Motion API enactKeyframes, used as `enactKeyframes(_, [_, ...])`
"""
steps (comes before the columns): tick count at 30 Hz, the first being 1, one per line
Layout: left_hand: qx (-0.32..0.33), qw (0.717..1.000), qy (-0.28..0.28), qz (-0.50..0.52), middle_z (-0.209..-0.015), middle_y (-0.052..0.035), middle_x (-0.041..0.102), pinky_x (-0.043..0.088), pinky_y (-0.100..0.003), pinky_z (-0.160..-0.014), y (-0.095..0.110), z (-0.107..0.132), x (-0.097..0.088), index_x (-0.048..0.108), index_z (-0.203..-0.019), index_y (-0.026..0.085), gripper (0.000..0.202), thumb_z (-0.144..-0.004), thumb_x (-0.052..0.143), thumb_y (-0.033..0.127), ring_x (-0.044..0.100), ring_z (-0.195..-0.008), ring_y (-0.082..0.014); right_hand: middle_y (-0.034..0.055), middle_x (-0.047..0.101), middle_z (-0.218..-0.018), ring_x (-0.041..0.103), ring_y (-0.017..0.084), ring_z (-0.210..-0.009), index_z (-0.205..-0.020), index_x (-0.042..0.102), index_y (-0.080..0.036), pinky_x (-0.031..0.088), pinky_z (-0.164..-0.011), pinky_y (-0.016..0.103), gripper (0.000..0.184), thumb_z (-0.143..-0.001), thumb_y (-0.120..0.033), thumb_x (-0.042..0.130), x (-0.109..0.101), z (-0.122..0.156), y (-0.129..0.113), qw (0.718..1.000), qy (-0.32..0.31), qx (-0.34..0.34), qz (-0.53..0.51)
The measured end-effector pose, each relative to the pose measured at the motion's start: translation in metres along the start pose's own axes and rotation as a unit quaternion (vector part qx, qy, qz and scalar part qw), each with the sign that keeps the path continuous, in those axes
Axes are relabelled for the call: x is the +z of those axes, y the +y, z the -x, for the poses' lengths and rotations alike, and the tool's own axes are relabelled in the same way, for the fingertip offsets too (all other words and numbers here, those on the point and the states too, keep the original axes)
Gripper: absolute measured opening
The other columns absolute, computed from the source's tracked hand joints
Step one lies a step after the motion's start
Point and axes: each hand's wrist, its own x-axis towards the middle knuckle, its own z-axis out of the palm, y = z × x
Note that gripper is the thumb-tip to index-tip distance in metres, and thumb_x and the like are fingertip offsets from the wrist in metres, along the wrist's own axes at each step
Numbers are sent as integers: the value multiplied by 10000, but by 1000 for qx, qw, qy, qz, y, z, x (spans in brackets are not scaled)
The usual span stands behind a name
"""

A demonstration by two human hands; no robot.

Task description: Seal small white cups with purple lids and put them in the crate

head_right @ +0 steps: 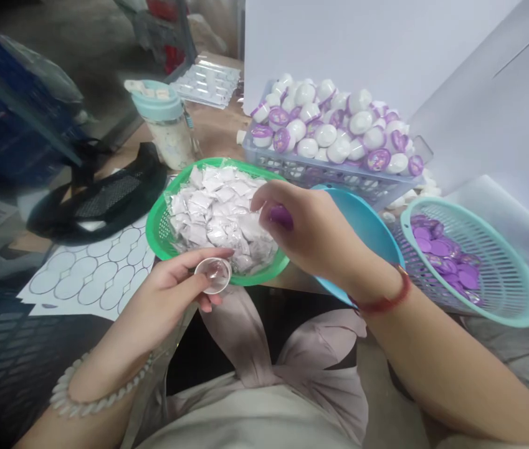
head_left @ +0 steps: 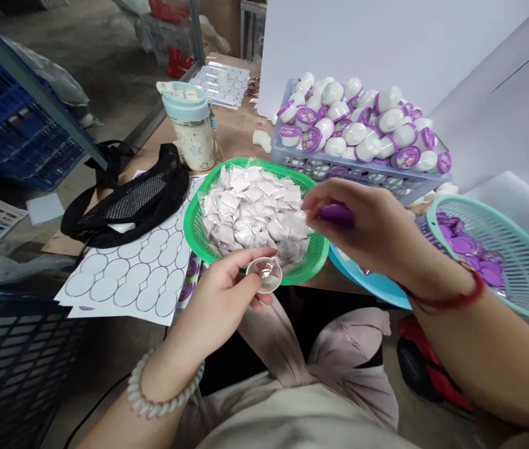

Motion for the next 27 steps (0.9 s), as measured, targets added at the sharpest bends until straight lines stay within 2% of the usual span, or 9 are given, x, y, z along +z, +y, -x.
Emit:
enactKeyframes(2, [-1, 1000, 11, -15, -871, -57, 818, 565, -211, -502, 2, -2, 4, 852, -1142, 183, 340, -827, 735, 135, 714, -558, -144, 15, 755, -919, 700, 168, -773, -983, 692, -242, 544, -666, 265, 173, -905, -91, 661, -5, 20, -20, 995, 11, -18, -99])
enactKeyframes(4, [8, 999, 16, -39, -894, -57, 819, 581, -225, -534, 4, -3, 8, 856, -1144, 198, 331, -839, 742, 144, 721, -576, -151, 17, 751, -928, 704, 163, -782, -1009, 673, -247, 567, -670, 260, 176, -931, -91, 658, 2, 35, -33, 990, 13, -16, -138])
enactKeyframes(8, [36, 996, 0, -80, -923, -47, 815, 587, -238, -624, 5, -2, 13, 838, -1229, 220, 361, -889, 726, 178, 726, -661, -161, 70, 763, -1000, 732, 183, -882, -1078, 703, -216, 598, -763, 291, 232, -991, -53, 563, 33, 49, -36, 994, 65, -42, -78])
enactKeyframes(10, [30, 998, -8, -52, -917, -41, 816, 593, -254, -680, 4, 1, 13, 809, -1299, 225, 420, -890, 728, 176, 735, -717, -177, 93, 756, -1008, 730, 194, -898, -1078, 716, -200, 597, -760, 307, 254, -1008, -49, 524, 46, 51, -31, 993, 86, -64, -44])
enactKeyframes(14, [-4, 997, -37, 65, -892, -46, 818, 601, -291, -770, 0, 5, 12, 742, -1405, 198, 541, -865, 766, 202, 746, -821, -209, 88, 747, -963, 719, 203, -877, -1021, 722, -203, 585, -738, 326, 238, -1005, -53, 538, 55, 55, -29, 990, 115, -74, -17])
enactKeyframes(17, [26, 999, -22, 29, -829, -24, 786, 577, -265, -740, -4, 5, 16, 714, -1440, 209, 558, -894, 795, 292, 699, -769, -176, 80, 733, -961, 707, 201, -893, -1018, 712, -212, 579, -756, 327, 222, -1004, -53, 556, 55, 58, -33, 987, 136, -84, -20])
enactKeyframes(20, [65, 998, -5, 1, -815, -5, 766, 550, -222, -687, -5, 4, 21, 776, -1342, 251, 435, -909, 791, 277, 658, -729, -144, 57, 688, -921, 680, 192, -878, -997, 667, -222, 560, -753, 321, 213, -979, -36, 566, 52, 62, -35, 986, 136, -78, -62])
enactKeyframes(23, [87, 994, -14, 57, -787, 3, 763, 561, -198, -670, -5, 2, 25, 834, -1177, 247, 307, -871, 821, 228, 664, -706, -128, 32, 597, -922, 606, 176, -812, -1042, 578, -241, 513, -684, 312, 197, -945, -72, 611, 50, 69, -32, 975, 154, -35, -153])
enactKeyframes(27, [61, 989, -49, 123, -793, -1, 780, 570, -181, -621, -4, 1, 30, 847, -1084, 228, 255, -830, 848, 200, 693, -679, -120, 46, 514, -1026, 563, 194, -877, -1149, 480, -279, 515, -715, 340, 241, -979, -142, 581, 52, 76, -25, 958, 187, -22, -215])
